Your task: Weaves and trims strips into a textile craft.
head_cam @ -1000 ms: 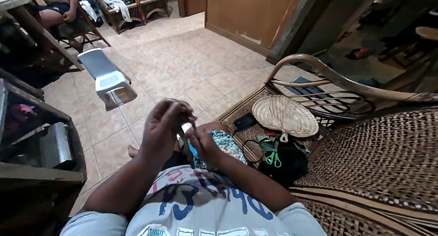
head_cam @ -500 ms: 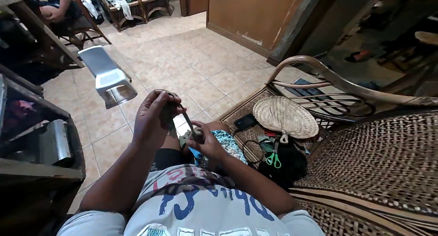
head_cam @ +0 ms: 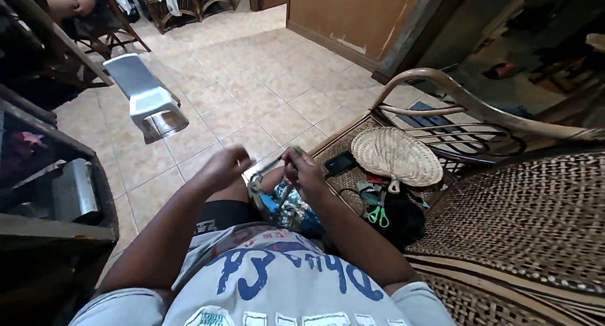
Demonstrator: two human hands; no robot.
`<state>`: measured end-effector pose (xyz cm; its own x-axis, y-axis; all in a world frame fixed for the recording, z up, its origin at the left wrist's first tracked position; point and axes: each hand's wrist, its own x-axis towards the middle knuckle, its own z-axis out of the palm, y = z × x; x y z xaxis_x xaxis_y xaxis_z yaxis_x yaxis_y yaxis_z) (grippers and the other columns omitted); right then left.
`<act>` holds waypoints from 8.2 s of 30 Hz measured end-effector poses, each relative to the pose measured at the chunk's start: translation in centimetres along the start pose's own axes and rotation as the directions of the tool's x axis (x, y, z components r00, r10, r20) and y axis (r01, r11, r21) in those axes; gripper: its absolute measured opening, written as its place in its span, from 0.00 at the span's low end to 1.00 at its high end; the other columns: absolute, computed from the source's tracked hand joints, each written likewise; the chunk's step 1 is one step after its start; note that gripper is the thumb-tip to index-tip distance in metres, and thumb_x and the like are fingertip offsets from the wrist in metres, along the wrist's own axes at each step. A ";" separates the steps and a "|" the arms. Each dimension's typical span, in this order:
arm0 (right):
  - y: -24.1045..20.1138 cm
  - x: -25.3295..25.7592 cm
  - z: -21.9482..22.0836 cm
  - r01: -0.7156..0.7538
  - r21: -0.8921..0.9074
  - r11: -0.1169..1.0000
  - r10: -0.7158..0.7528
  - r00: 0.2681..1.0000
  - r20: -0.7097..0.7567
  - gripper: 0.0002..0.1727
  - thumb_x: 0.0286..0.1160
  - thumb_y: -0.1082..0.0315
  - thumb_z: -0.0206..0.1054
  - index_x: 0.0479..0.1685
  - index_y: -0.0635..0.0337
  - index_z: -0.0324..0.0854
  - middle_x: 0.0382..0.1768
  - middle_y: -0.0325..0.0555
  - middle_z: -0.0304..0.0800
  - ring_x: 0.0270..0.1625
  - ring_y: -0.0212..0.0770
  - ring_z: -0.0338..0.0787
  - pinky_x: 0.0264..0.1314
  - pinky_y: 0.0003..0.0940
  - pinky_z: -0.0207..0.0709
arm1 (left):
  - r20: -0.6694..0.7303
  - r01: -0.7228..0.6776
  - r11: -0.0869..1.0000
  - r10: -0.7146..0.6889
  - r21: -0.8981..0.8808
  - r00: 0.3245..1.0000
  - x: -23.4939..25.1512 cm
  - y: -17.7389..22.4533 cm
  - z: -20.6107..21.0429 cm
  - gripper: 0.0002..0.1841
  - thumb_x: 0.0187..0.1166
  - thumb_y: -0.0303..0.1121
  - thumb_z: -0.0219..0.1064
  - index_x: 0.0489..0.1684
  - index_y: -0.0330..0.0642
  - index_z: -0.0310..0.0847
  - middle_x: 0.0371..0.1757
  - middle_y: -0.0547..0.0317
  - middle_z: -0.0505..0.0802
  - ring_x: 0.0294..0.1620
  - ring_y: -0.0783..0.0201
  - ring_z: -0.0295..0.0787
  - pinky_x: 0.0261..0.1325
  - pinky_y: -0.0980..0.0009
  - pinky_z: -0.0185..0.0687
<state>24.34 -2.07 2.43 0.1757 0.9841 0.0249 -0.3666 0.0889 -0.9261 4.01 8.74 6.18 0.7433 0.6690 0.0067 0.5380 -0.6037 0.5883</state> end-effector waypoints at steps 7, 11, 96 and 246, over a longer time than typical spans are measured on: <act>-1.5 0.8 -0.1 -0.019 0.014 1.000 0.020 0.999 -0.032 0.11 0.93 0.66 0.50 0.52 0.59 0.78 0.23 0.33 0.81 0.25 0.26 0.82 0.34 0.22 0.81 | 0.646 0.039 0.996 0.018 -0.074 0.763 -3.0 -1.3 9.6 0.24 0.91 0.45 0.57 0.64 0.28 0.82 0.57 0.33 0.89 0.61 0.41 0.86 0.71 0.39 0.73; -4.3 1.8 0.5 0.069 -0.030 0.997 -0.067 0.996 0.064 0.11 0.91 0.70 0.51 0.55 0.61 0.79 0.27 0.34 0.85 0.31 0.26 0.86 0.41 0.22 0.82 | 0.492 0.246 0.929 -0.083 -0.276 0.867 -3.0 -0.8 11.5 0.24 0.89 0.47 0.60 0.58 0.29 0.82 0.48 0.42 0.89 0.49 0.55 0.86 0.61 0.52 0.80; -2.6 -6.2 -10.1 0.009 -0.920 0.392 0.080 0.996 0.044 0.16 0.75 0.62 0.75 0.55 0.62 0.87 0.44 0.51 0.92 0.45 0.45 0.92 0.55 0.49 0.84 | 0.350 -0.737 0.675 0.687 0.017 0.637 0.6 1.8 15.2 0.09 0.79 0.30 0.69 0.49 0.39 0.91 0.52 0.42 0.93 0.59 0.40 0.88 0.67 0.41 0.77; -4.3 -8.7 -23.4 -0.494 -0.861 0.124 0.211 0.861 -0.463 0.27 0.69 0.77 0.76 0.70 0.67 0.77 0.56 0.72 0.87 0.59 0.72 0.87 0.65 0.74 0.73 | 0.039 0.211 0.482 -0.343 -0.850 0.938 0.3 2.6 11.5 0.24 0.74 0.15 0.68 0.69 0.31 0.69 0.41 0.53 0.92 0.38 0.67 0.91 0.50 0.69 0.89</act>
<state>45.81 -14.61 -2.63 0.4975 0.7946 -0.3480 0.6540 -0.6071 -0.4514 10.19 2.41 -1.61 0.5284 0.8181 -0.2270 0.0781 0.2194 0.9725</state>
